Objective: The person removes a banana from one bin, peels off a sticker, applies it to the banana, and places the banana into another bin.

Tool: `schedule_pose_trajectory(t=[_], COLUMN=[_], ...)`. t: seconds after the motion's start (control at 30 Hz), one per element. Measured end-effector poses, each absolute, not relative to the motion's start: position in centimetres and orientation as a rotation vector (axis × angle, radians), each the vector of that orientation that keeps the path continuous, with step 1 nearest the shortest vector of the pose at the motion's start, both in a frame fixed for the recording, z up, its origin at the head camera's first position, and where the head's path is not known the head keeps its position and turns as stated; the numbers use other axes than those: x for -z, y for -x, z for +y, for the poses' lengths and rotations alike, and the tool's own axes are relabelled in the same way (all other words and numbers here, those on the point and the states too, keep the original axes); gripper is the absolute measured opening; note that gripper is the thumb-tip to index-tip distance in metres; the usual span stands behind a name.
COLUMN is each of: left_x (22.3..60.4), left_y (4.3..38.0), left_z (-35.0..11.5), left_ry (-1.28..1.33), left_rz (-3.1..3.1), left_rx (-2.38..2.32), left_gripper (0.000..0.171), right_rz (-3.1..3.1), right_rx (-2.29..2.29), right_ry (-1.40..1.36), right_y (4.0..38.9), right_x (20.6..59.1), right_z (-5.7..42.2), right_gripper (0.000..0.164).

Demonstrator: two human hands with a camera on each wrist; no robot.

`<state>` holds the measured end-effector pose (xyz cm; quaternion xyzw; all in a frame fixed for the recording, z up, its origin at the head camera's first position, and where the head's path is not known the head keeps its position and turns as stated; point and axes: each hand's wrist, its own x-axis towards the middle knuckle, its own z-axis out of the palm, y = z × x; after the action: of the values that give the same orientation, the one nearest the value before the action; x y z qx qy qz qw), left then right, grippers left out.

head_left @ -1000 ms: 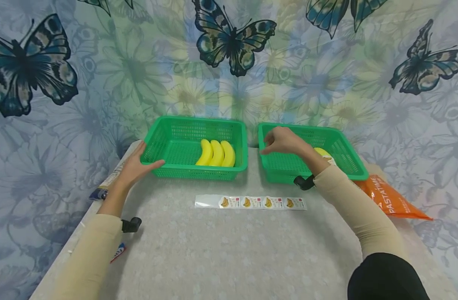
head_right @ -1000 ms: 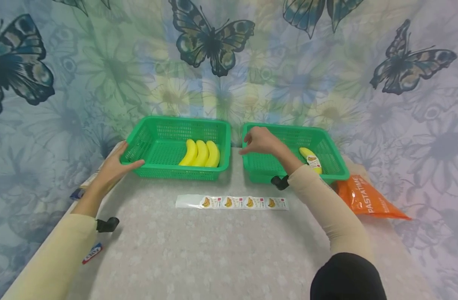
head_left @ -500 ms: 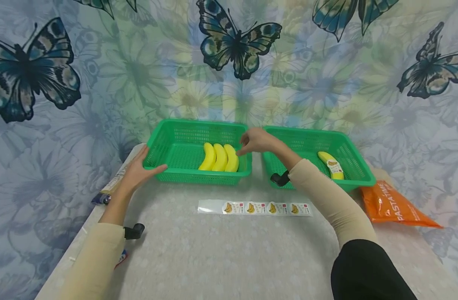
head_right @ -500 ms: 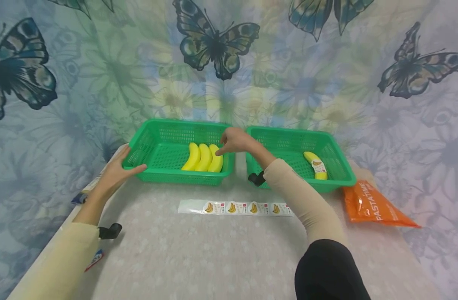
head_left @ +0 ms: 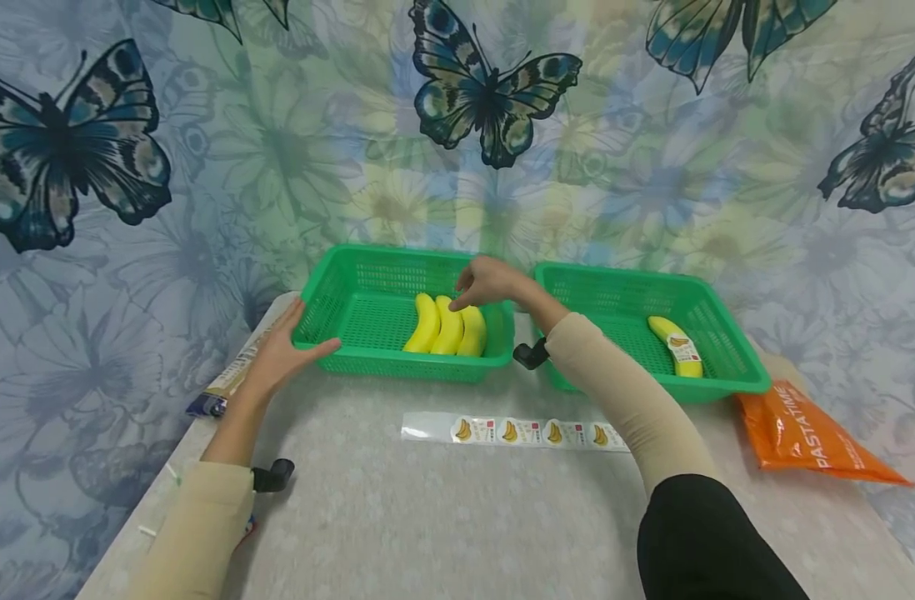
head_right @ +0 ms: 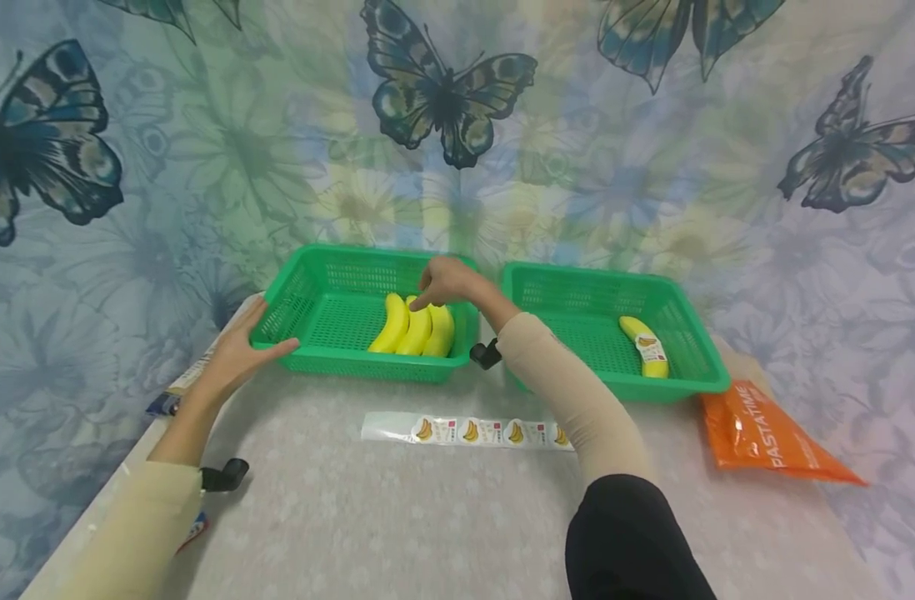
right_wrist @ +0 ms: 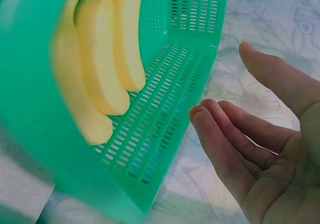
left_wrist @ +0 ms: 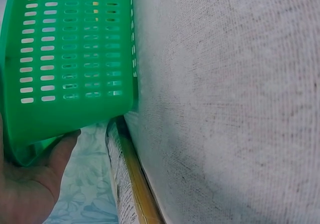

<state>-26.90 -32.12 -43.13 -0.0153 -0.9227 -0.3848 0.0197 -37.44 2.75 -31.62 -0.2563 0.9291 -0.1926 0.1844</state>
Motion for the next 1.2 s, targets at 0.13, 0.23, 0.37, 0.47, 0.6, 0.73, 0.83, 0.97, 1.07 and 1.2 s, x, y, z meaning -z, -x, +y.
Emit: schedule_pose_trajectory(t=[0.13, 0.23, 0.37, 0.47, 0.6, 0.73, 0.83, 0.97, 1.07, 1.2], left_x=[43.1, 43.2, 43.4, 43.5, 43.6, 43.5, 43.5, 43.6, 43.6, 43.7], left_y=[26.9, 27.0, 27.0, 26.9, 26.9, 27.0, 27.1, 27.1, 27.0, 27.1], left_z=[-32.1, -32.1, -32.1, -32.1, -32.2, -32.2, -32.2, -32.2, -32.2, -32.0], left_ry=[0.036, 0.043, 0.048, 0.039, 0.028, 0.031, 0.037, 0.036, 0.037, 0.04], left_rz=[-2.866, -2.858, -2.853, -2.851, -2.842, -2.839, -2.833, -2.829, -2.825, -2.818], left_rx=[1.185, 1.169, 1.144, 1.164, 1.184, 1.156, 1.15, 1.171, 1.177, 1.171], left_gripper=[0.107, 0.106, 0.107, 0.107, 0.107, 0.106, 0.104, 0.104, 0.104, 0.104], right_rz=[2.607, 2.597, 2.578, 2.571, 2.568, 2.576, 2.567, 2.53, 2.52, 2.521], right_rx=[0.55, 0.561, 0.59, 0.582, 0.577, 0.593, 0.616, 0.632, 0.598, 0.579], right_ry=[0.719, 0.706, 0.662, 0.637, 0.621, 0.613, 0.607, 0.58, 0.568, 0.575], right_y=[38.5, 39.2, 39.9, 40.4, 41.0, 41.7, 42.3, 43.0, 43.2, 43.5], right_x=[31.8, 32.1, 32.5, 32.7, 33.0, 33.5, 34.1, 35.0, 35.4, 36.3], right_z=[1.6, 0.9, 0.3, 0.0, -0.3, -0.6, -0.9, -1.5, -1.9, -2.5], right_gripper=[0.051, 0.052, 0.053, 0.054, 0.052, 0.047, 0.044, 0.041, 0.042, 0.038])
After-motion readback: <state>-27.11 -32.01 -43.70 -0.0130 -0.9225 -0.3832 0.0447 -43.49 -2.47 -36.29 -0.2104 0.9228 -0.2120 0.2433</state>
